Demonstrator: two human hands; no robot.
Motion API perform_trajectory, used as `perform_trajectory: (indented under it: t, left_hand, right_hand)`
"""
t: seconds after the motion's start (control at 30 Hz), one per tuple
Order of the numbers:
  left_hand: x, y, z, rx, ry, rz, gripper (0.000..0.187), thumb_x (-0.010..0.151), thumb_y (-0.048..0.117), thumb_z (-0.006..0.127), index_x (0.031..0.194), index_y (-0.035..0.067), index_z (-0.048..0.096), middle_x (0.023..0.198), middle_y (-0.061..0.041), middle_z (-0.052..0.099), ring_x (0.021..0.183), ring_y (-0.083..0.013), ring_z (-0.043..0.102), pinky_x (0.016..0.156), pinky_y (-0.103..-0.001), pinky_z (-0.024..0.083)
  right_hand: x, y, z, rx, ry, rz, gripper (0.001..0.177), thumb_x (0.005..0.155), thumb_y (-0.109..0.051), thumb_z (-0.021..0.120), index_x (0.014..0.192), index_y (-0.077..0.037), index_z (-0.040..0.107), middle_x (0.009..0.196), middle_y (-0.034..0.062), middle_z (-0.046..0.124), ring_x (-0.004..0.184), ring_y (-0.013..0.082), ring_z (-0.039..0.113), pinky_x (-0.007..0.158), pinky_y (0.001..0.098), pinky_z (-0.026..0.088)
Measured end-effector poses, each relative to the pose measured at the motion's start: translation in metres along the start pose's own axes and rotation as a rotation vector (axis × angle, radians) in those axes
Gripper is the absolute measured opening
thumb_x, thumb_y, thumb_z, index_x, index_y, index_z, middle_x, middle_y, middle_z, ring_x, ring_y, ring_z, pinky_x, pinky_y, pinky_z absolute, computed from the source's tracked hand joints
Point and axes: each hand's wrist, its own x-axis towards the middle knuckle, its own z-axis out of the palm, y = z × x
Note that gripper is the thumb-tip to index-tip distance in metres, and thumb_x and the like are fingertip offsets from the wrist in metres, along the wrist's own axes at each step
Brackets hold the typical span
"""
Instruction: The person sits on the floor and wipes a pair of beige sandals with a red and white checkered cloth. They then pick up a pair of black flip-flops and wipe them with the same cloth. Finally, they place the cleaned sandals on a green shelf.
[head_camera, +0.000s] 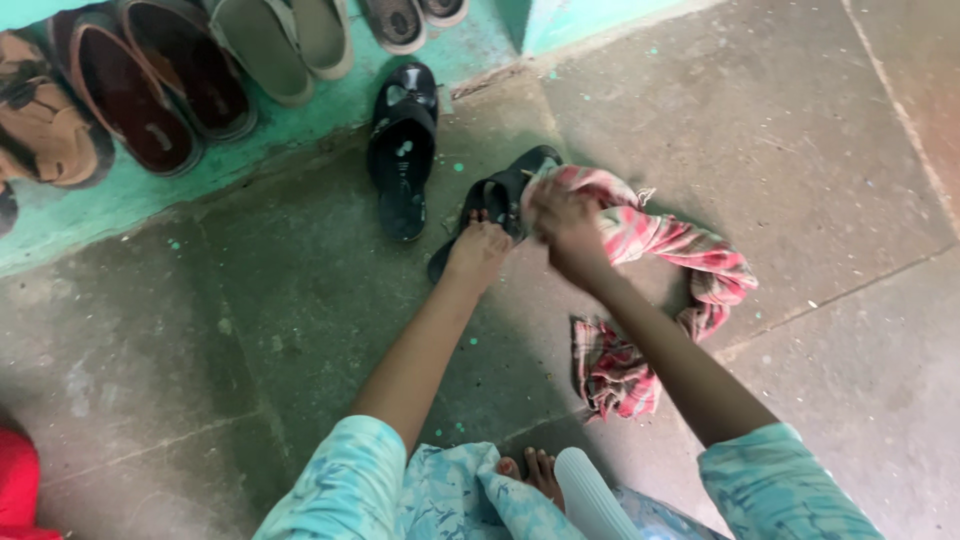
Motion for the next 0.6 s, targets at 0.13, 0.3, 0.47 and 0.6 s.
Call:
perform_trajectory:
  t: [0.13,0.3,0.47,0.6]
  left_hand:
    - [0.0,-0.013,-0.019,-0.192,-0.017,0.021,0.026,0.094,0.022,0.051,0.112,0.013,0.068,0.118,-0.011,0.067,0.121,-0.0304,0.06,0.11,-0.052,0.045]
    - [0.01,-0.014,-0.034,-0.22,-0.072,0.053,0.023,0.095,0.021,0.053,0.11,0.011,0.068,0.112,-0.012,0.07,0.115,-0.028,0.064,0.102,-0.051,0.049]
    - [0.018,-0.011,-0.055,-0.189,-0.163,-0.037,0.025,0.096,0.018,0.054,0.11,0.013,0.074,0.123,-0.011,0.071,0.122,-0.0316,0.064,0.106,-0.053,0.048]
    - [0.017,-0.018,-0.079,-0.264,-0.185,-0.012,0.027,0.096,0.018,0.053,0.112,0.014,0.074,0.123,-0.011,0.07,0.122,-0.0348,0.063,0.107,-0.059,0.044]
  right_hand:
    - [-0.024,-0.032,0.032,-0.023,-0.297,0.072,0.069,0.074,0.0,0.064,0.142,0.006,0.052,0.157,0.0236,0.044,0.153,0.0364,0.031,0.124,0.0516,0.02]
    - [-0.017,0.03,0.02,-0.1,-0.327,-0.215,0.066,0.095,-0.006,0.064,0.157,-0.015,0.043,0.17,0.0081,0.036,0.162,0.0224,0.025,0.132,0.0454,0.015]
    - [0.025,0.069,0.008,-0.304,-0.444,0.126,0.064,0.091,-0.012,0.061,0.152,-0.01,0.042,0.165,0.0044,0.034,0.155,0.0265,0.016,0.121,0.0603,0.003]
    - [-0.001,0.049,0.047,-0.228,-0.49,-0.013,0.065,0.09,-0.012,0.061,0.153,-0.02,0.047,0.166,0.0005,0.036,0.16,0.0233,0.019,0.133,0.0503,0.005]
